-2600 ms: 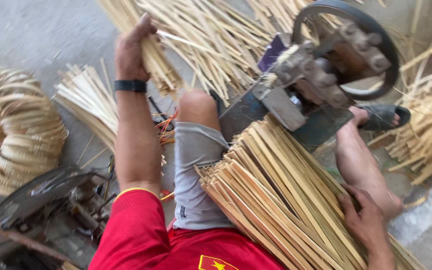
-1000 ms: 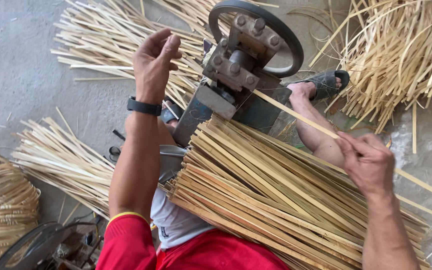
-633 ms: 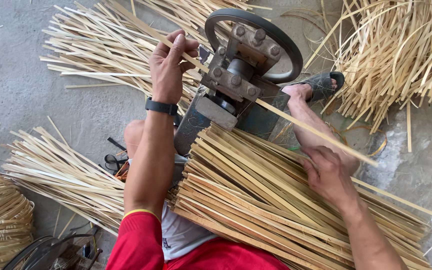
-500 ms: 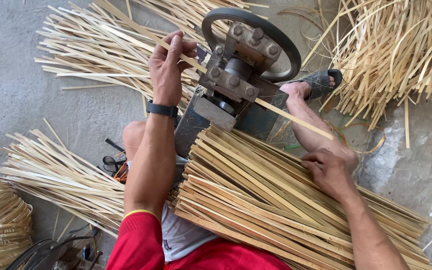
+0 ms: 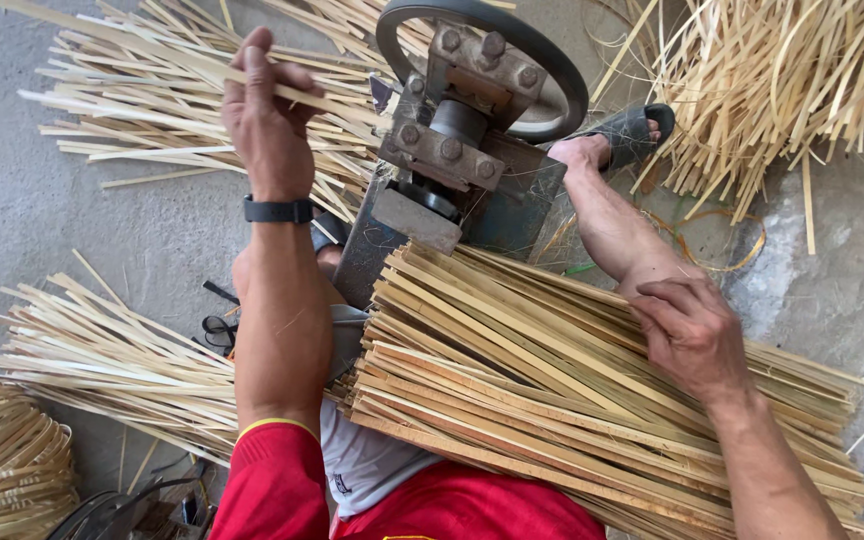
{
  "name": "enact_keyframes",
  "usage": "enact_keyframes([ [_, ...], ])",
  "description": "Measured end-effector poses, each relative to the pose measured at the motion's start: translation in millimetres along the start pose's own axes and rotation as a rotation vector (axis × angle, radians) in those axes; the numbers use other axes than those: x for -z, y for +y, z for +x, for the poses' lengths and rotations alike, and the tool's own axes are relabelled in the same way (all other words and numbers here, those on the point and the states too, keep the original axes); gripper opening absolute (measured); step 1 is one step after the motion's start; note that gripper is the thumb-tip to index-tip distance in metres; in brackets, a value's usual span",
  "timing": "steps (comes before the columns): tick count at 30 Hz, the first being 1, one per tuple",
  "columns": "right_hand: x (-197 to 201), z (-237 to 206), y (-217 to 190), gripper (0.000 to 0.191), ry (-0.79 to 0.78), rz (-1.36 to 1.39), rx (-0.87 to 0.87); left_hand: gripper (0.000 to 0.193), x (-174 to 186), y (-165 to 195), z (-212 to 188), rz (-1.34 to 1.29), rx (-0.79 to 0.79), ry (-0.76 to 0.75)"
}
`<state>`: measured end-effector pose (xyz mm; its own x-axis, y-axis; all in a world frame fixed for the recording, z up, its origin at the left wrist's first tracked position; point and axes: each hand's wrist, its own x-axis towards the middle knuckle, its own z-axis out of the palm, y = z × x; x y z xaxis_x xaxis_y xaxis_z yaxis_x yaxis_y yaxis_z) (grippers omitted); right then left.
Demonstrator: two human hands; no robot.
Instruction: The person sits on the floor and repeatedly feeds thin bamboo strips through a grinding wheel to smooth their edges. The person holds a bundle of strips in the left hand and passes them one by one through the machine, then places them into a growing pile on the lap.
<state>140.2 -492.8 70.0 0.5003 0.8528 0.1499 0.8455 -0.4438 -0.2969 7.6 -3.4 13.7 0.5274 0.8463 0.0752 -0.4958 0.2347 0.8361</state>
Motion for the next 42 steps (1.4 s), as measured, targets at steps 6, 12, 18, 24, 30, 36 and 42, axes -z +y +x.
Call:
enact_keyframes([
  [6, 37.4, -35.3, 32.1, 0.016, -0.040, 0.288, -0.359, 0.046, 9.0, 2.2, 0.2, -0.154, 0.018, 0.028],
  [12, 37.9, -34.0, 55.1, 0.017, 0.094, 0.061, -0.359, 0.053, 5.3, 0.3, -3.8, -0.069, 0.115, 0.061],
  [18, 3.2, 23.2, 18.5, 0.029, 0.095, -0.105, -0.145, 0.047, -0.7, -6.5, -8.6, 0.058, 0.150, 0.030],
  [24, -5.7, 38.9, -15.4, 0.027, 0.176, -0.158, 0.143, 0.038, -6.6, -8.0, -14.2, 0.038, 0.152, 0.037],
  [30, -26.0, 16.5, -4.7, 0.026, -0.182, 0.058, -0.161, 0.039, -11.1, -8.2, -13.5, -0.063, 0.143, 0.026],
  [36, -29.1, 2.4, 20.6, 0.017, -0.317, 0.216, -0.481, 0.042, -12.4, -4.7, -11.9, -0.097, 0.136, 0.004],
  [42, -21.8, -2.4, 25.3, 0.008, -0.146, 0.137, -0.255, 0.041, -8.5, -3.4, -9.5, -0.084, 0.097, -0.051],
])
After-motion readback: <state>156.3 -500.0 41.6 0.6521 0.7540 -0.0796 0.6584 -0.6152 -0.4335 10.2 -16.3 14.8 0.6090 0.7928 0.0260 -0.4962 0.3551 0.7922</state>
